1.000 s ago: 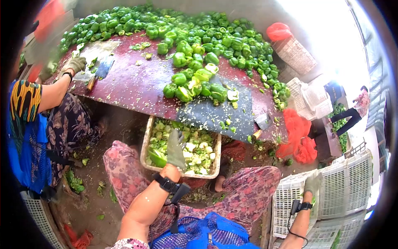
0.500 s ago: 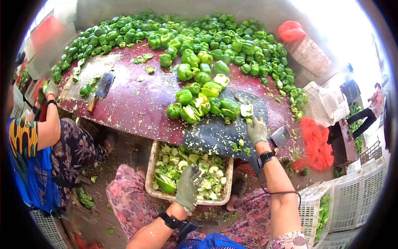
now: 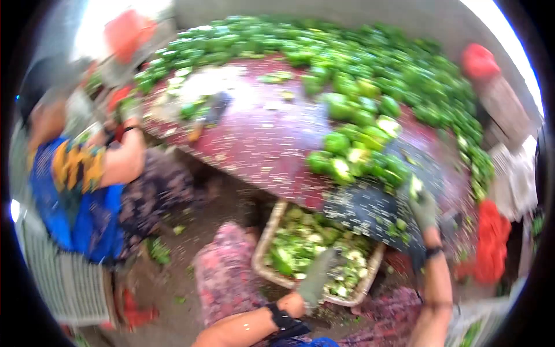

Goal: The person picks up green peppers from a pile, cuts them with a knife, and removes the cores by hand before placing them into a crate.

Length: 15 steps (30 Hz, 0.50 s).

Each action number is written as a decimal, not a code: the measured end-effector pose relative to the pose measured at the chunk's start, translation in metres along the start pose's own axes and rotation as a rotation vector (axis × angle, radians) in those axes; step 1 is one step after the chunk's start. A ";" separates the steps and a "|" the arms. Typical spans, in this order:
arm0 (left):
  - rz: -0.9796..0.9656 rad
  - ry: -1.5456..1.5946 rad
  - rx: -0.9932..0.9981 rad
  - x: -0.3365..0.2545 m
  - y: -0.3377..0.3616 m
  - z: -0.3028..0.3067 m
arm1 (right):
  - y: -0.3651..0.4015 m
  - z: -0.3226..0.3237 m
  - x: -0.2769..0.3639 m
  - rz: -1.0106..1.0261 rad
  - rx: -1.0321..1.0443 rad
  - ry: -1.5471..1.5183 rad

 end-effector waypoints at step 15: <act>-0.398 -0.294 0.383 0.008 -0.017 0.004 | 0.228 -0.010 0.210 0.586 0.465 0.072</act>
Point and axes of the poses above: each hand's wrist, its own y-axis away from the middle knuckle, its own z-axis out of the back of the hand, x = y × z, the point moved 9 cm from there along -y, towards the middle knuckle, and after that the axes turned 15 degrees about y, right-handed, at the moved point
